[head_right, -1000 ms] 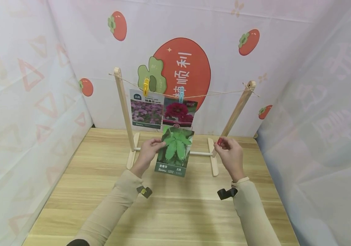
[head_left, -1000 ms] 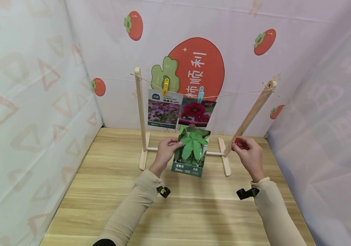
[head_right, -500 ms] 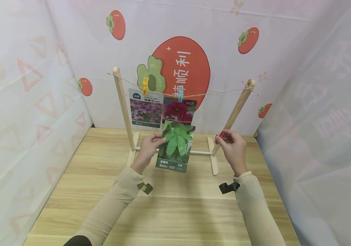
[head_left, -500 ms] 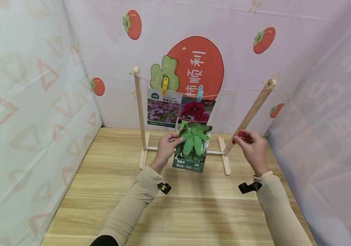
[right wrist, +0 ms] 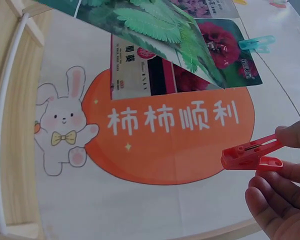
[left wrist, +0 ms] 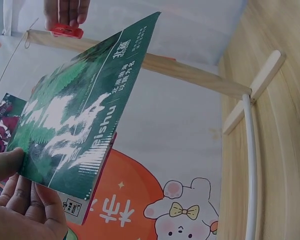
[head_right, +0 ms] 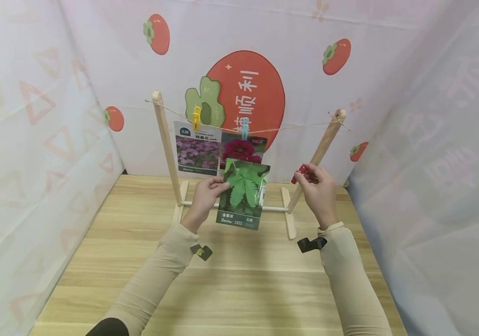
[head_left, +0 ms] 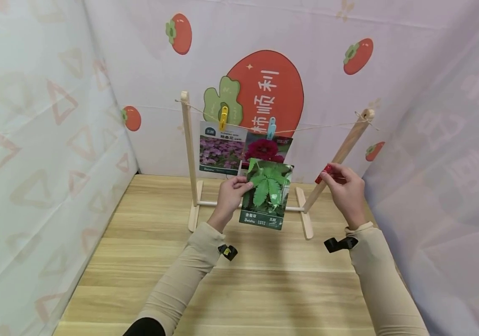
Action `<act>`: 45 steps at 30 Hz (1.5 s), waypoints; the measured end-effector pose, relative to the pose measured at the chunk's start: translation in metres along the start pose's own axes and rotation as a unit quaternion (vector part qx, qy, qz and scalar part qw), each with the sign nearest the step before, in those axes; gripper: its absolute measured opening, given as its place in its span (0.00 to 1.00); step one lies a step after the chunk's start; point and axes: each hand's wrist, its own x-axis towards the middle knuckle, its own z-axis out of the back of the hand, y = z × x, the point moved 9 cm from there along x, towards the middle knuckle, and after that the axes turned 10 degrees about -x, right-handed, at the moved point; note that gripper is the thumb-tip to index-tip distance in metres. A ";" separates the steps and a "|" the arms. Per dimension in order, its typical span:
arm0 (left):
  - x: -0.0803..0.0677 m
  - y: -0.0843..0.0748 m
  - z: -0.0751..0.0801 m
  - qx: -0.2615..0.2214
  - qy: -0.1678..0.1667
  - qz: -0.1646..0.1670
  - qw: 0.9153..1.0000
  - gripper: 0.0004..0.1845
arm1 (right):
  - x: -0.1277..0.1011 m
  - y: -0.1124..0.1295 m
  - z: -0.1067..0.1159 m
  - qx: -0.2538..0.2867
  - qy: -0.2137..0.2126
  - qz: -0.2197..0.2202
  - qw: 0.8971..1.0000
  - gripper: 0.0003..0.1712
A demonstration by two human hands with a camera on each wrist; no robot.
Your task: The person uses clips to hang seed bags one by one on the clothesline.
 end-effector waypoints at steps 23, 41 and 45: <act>0.003 -0.011 -0.015 -0.014 0.004 -0.015 1.000 0.15 | 0.027 0.029 0.021 0.022 -0.031 0.040 0.998 0.18; 0.004 -0.016 -0.029 -0.026 0.010 -0.024 0.999 0.15 | 0.040 0.042 0.030 -0.007 -0.038 0.050 0.998 0.17; 0.005 -0.018 -0.034 -0.035 0.015 -0.018 0.999 0.14 | 0.045 0.047 0.033 -0.017 -0.045 0.063 0.997 0.17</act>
